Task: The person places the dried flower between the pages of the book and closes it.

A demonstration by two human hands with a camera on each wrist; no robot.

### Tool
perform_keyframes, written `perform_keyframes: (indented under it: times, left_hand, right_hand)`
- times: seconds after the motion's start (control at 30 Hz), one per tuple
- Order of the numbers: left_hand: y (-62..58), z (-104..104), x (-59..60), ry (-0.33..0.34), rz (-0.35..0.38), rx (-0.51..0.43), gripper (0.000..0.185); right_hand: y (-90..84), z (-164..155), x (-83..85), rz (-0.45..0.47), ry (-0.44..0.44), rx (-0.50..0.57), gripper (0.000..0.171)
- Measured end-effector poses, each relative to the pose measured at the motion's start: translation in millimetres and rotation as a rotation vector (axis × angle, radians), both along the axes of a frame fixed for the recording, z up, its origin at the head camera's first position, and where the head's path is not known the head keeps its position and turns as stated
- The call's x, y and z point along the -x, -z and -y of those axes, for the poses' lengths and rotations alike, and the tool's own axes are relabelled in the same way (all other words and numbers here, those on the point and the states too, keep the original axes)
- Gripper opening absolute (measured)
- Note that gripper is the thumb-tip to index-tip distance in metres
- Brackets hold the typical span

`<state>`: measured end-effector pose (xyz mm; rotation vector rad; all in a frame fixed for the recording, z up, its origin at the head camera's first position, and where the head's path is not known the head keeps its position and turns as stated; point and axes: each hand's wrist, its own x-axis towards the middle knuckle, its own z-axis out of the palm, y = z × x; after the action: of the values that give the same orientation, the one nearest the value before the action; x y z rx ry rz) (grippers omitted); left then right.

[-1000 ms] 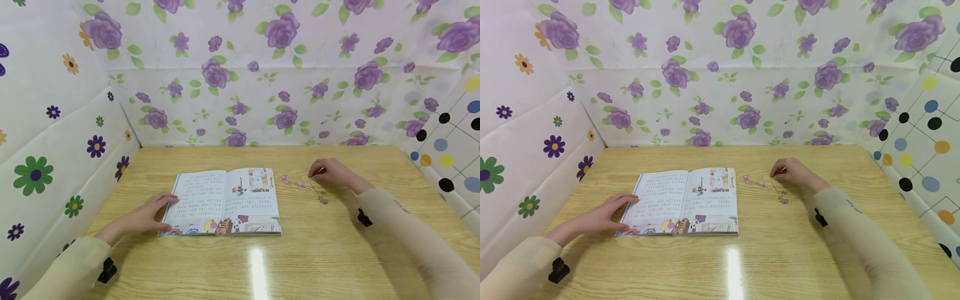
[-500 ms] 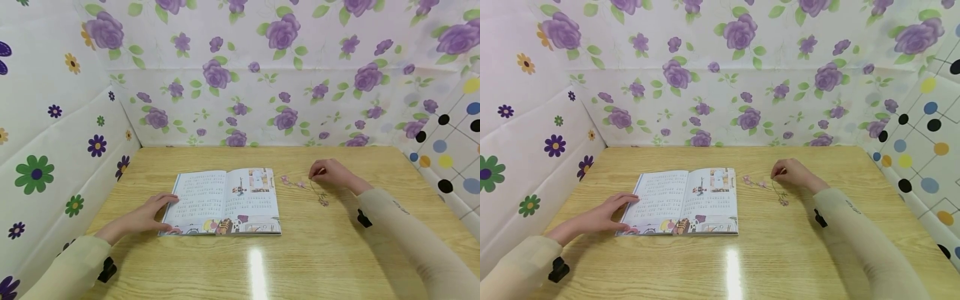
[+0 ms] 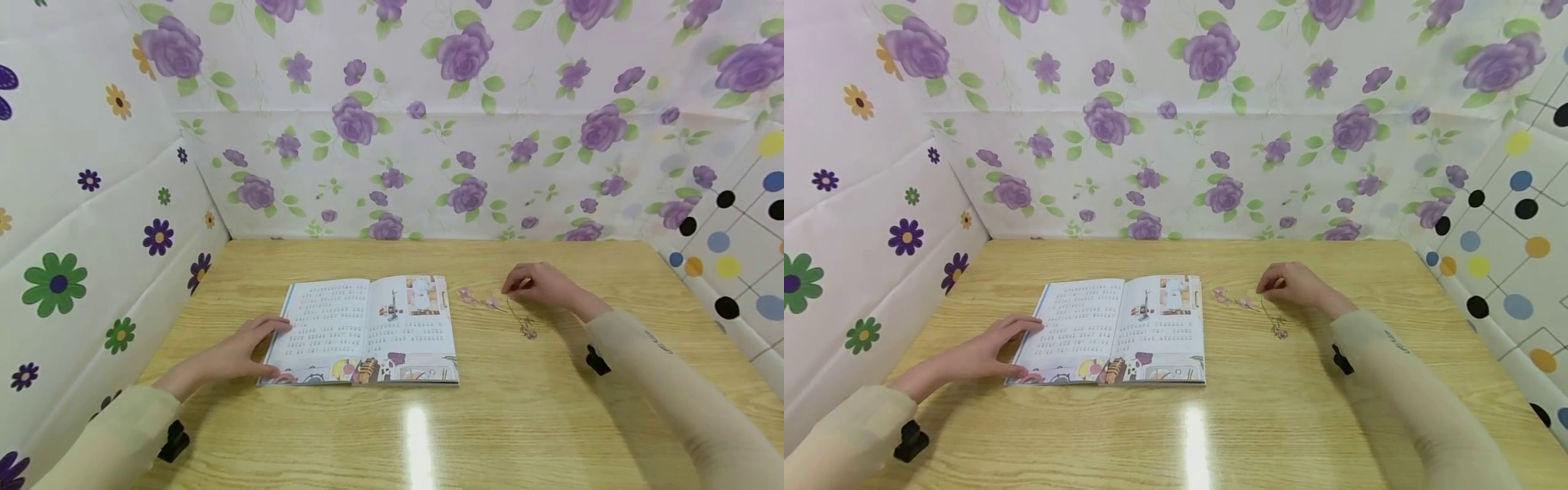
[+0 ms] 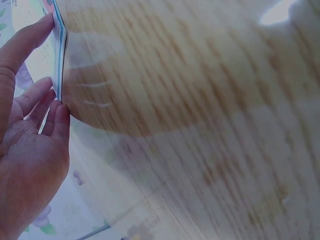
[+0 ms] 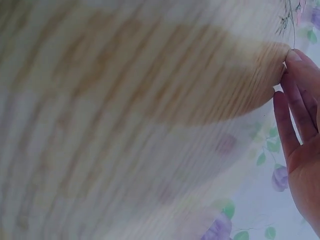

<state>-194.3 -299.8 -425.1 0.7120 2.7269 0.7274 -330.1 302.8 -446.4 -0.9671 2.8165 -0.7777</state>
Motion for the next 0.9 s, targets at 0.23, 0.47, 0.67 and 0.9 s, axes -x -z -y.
perform_keyframes:
  times: [0.23,0.47,0.67,0.9]
  left_hand:
    - [0.1,1.4,-0.3,0.01,-0.003,-0.015,0.078]
    - [-1.5,1.4,2.1,0.014,-0.01,-0.02,0.078]
    - [-0.9,1.1,1.4,0.013,0.006,-0.017,0.079]
    - [0.4,1.5,-0.5,0.004,0.008,-0.012,0.079]
  right_hand:
    - [0.5,0.1,-2.4,-0.011,-0.007,0.008,0.014]
    - [-3.4,-0.9,-0.2,-0.022,0.011,0.012,0.012]
    - [0.9,-3.3,0.6,-0.026,0.002,0.011,0.008]
    - [2.6,-2.8,-1.4,0.026,-0.004,0.013,0.012]
